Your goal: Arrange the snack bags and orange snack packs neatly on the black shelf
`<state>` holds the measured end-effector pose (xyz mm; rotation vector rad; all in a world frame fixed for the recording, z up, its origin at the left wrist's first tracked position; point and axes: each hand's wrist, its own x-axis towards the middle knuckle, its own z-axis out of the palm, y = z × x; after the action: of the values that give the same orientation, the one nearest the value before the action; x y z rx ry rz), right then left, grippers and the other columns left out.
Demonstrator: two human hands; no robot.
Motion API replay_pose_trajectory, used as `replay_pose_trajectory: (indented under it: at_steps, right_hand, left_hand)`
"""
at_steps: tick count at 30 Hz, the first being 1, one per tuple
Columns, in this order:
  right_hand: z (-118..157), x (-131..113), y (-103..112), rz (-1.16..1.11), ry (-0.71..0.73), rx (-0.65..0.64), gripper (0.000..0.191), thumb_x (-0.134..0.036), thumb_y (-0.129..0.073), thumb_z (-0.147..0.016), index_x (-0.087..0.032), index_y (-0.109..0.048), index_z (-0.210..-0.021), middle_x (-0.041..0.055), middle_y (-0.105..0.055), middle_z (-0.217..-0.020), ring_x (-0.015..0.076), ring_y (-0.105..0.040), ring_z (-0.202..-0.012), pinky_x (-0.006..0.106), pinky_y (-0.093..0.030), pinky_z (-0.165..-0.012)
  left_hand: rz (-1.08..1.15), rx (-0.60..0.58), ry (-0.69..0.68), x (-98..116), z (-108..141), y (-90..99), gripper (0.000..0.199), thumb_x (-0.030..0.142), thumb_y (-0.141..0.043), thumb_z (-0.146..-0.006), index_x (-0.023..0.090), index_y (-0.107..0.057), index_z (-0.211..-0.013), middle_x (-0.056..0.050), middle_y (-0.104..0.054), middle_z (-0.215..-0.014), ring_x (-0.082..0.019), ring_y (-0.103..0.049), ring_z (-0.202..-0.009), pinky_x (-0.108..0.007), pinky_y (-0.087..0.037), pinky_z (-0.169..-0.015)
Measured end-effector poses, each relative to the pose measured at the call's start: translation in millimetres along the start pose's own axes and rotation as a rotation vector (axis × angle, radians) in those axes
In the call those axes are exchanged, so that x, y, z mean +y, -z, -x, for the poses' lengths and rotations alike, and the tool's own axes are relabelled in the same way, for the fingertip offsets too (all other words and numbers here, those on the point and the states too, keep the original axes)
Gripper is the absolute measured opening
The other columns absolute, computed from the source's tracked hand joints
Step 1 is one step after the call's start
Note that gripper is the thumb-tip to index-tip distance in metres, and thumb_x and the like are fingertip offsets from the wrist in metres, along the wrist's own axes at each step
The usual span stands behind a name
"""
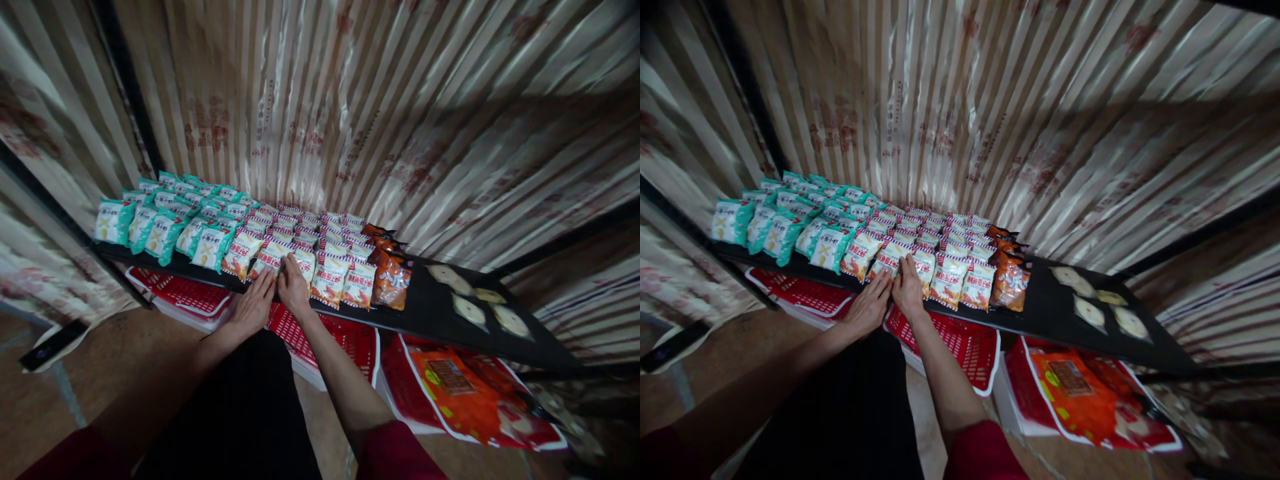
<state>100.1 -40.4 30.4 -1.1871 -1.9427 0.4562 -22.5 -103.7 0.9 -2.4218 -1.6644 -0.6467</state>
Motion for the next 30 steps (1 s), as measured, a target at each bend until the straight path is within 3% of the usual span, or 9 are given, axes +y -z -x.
replay_pose_trajectory:
  at_steps: [8,20,26,30]
  right_hand:
    - [-4.8,-1.6,-3.5,0.025,0.001,-0.013,0.047,-0.013,-0.038,-0.082,-0.007,-0.048,-0.128,0.0164,-0.035,-0.144,0.0243,-0.034,-0.133,0.043,-0.033,-0.109]
    - [20.1,10.5,13.4,0.140,-0.060,0.147,0.044,-0.012,-0.043,-0.080,-0.012,-0.054,-0.122,0.0145,-0.036,-0.143,0.0278,-0.029,-0.134,0.051,-0.027,-0.110]
    - [39.5,5.5,36.3,0.164,-0.093,0.064,0.039,-0.012,-0.044,-0.081,-0.011,-0.059,-0.117,0.0158,-0.045,-0.136,0.0257,-0.038,-0.130,0.043,-0.032,-0.109]
    - [56.9,7.1,56.5,0.133,-0.061,-0.032,0.043,-0.008,-0.044,-0.079,-0.012,-0.058,-0.120,0.0146,-0.048,-0.135,0.0234,-0.042,-0.128,0.039,-0.036,-0.107]
  left_hand:
    - [0.016,-0.018,0.017,0.1,0.9,-0.5,0.057,0.005,-0.036,-0.079,0.006,-0.038,-0.135,-0.016,-0.027,-0.148,-0.024,-0.007,-0.140,-0.043,-0.030,-0.109]
    - [0.004,0.002,0.004,6.2,0.2,0.8,0.054,0.004,-0.038,-0.078,0.005,-0.041,-0.132,-0.019,-0.026,-0.148,-0.027,-0.011,-0.140,-0.045,-0.030,-0.108]
    - [-0.012,0.102,0.121,30.6,-4.4,-1.0,0.056,0.008,-0.043,-0.076,0.000,-0.040,-0.132,-0.023,-0.025,-0.147,-0.030,-0.010,-0.139,-0.047,-0.024,-0.110]
    - [-0.008,0.138,0.028,51.2,-8.2,-5.9,0.054,0.008,-0.040,-0.079,0.002,-0.041,-0.132,-0.020,-0.030,-0.146,-0.029,-0.009,-0.140,-0.048,-0.023,-0.111]
